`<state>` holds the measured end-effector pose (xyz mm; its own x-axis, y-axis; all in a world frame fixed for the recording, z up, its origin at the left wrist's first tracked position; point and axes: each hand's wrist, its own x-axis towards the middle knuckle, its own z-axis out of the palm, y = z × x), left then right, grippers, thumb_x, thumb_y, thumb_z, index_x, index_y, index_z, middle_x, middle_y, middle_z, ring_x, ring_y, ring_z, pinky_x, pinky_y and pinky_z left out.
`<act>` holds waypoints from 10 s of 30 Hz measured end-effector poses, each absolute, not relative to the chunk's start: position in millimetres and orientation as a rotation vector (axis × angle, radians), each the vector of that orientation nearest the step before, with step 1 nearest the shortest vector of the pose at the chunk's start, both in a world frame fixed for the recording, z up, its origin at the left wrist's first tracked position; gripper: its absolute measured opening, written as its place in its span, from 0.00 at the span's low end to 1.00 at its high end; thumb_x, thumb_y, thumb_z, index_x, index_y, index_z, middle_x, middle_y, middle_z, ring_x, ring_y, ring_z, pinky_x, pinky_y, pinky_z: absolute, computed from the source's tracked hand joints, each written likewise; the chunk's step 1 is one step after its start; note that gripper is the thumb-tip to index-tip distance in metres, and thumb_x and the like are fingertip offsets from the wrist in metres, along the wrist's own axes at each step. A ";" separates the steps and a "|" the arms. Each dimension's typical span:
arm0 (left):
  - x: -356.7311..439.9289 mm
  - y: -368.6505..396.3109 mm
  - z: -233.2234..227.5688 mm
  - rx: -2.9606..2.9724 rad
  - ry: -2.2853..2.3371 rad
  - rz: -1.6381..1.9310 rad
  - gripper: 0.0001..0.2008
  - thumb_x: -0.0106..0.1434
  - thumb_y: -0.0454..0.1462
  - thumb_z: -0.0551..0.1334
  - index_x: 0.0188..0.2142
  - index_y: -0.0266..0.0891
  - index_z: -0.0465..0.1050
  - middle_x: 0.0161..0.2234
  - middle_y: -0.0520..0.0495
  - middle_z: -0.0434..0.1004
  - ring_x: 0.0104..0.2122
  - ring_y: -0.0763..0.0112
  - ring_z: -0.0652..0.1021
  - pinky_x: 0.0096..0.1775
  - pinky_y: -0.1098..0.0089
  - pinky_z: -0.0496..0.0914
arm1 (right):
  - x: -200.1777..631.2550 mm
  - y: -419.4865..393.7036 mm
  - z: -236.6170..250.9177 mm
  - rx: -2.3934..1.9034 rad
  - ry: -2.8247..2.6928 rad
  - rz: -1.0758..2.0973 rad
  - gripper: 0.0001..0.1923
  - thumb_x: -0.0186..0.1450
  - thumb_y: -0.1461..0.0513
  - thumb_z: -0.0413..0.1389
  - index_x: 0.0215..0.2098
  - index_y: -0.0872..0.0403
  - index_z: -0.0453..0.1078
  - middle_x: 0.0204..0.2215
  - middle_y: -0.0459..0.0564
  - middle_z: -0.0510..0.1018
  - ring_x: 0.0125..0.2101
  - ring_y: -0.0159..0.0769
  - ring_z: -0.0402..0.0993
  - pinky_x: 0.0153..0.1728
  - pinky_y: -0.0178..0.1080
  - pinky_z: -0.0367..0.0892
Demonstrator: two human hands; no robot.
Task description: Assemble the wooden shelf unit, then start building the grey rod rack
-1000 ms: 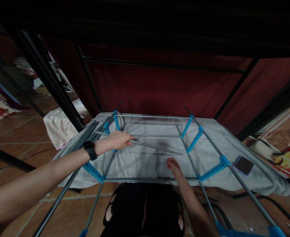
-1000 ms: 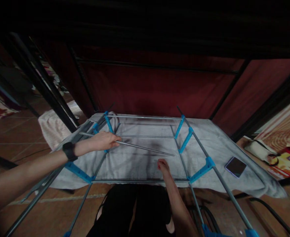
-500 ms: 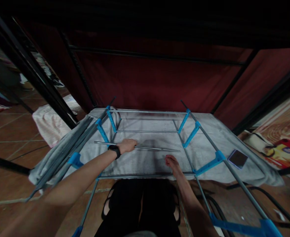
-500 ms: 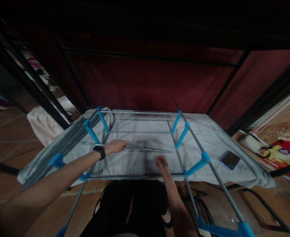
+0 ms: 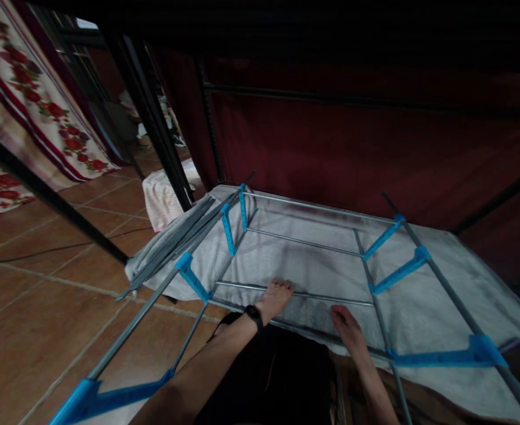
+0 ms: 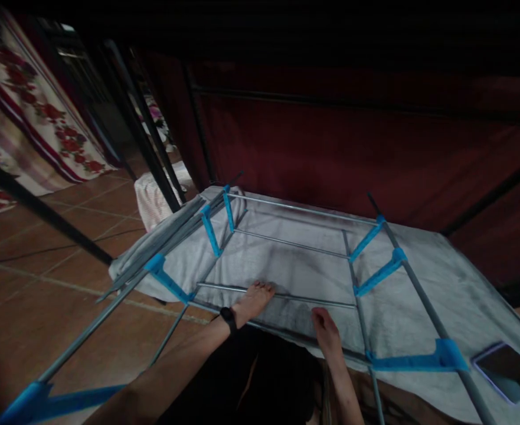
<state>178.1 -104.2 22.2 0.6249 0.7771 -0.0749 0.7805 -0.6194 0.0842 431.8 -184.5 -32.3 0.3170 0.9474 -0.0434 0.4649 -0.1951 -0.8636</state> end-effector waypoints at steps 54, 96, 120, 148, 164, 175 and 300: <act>29.3 -105.1 21.4 1.466 2.526 0.319 0.26 0.69 0.46 0.47 0.60 0.34 0.65 0.53 0.29 0.68 0.54 0.43 0.68 0.50 0.51 0.63 | 493.6 -219.9 -19.9 -2.840 -1.351 0.052 0.19 0.66 0.72 0.40 0.49 0.65 0.68 0.42 0.65 0.76 0.41 0.42 0.78 0.41 0.39 0.69; 127.8 -88.5 0.4 2.524 1.386 0.191 0.23 0.65 0.25 0.46 0.54 0.40 0.69 0.49 0.41 0.77 0.49 0.59 0.76 0.55 0.61 0.64 | 500.8 -178.2 -32.2 -2.347 -1.136 0.112 0.28 0.63 0.68 0.46 0.62 0.61 0.61 0.47 0.61 0.72 0.47 0.43 0.69 0.50 0.41 0.64; 118.2 -69.2 -25.4 2.566 1.264 0.350 0.23 0.65 0.26 0.50 0.55 0.43 0.72 0.52 0.45 0.78 0.51 0.63 0.77 0.53 0.62 0.69 | 522.5 -161.2 -61.2 -2.249 -1.040 0.058 0.26 0.62 0.65 0.48 0.57 0.59 0.69 0.40 0.56 0.74 0.41 0.41 0.71 0.45 0.39 0.66; 123.3 -46.5 -18.0 2.558 1.175 0.435 0.20 0.66 0.28 0.52 0.52 0.41 0.74 0.48 0.44 0.80 0.47 0.61 0.79 0.49 0.61 0.71 | 527.8 -160.1 -71.8 -2.204 -1.030 0.041 0.25 0.62 0.65 0.49 0.57 0.57 0.70 0.40 0.56 0.73 0.40 0.41 0.70 0.45 0.40 0.66; 127.6 -27.9 -6.7 2.551 1.118 0.373 0.19 0.66 0.28 0.54 0.52 0.43 0.76 0.43 0.43 0.81 0.44 0.63 0.79 0.51 0.63 0.69 | 521.8 -162.9 -64.5 -2.263 -1.086 -0.005 0.24 0.63 0.65 0.48 0.57 0.58 0.69 0.38 0.55 0.72 0.39 0.40 0.69 0.43 0.39 0.65; 132.1 -26.9 7.4 2.627 1.078 0.324 0.21 0.67 0.28 0.50 0.54 0.39 0.74 0.46 0.41 0.80 0.46 0.61 0.78 0.53 0.61 0.67 | 512.3 -163.8 -52.0 -2.349 -1.124 -0.025 0.24 0.64 0.67 0.47 0.57 0.59 0.69 0.40 0.57 0.72 0.39 0.41 0.69 0.41 0.39 0.64; -14.0 -27.1 -32.4 1.551 2.225 0.951 0.16 0.62 0.29 0.53 0.46 0.37 0.75 0.43 0.41 0.75 0.45 0.64 0.75 0.51 0.67 0.68 | 83.1 4.0 18.9 -1.698 -2.495 0.692 0.20 0.72 0.53 0.43 0.49 0.53 0.71 0.45 0.56 0.81 0.47 0.39 0.78 0.46 0.38 0.67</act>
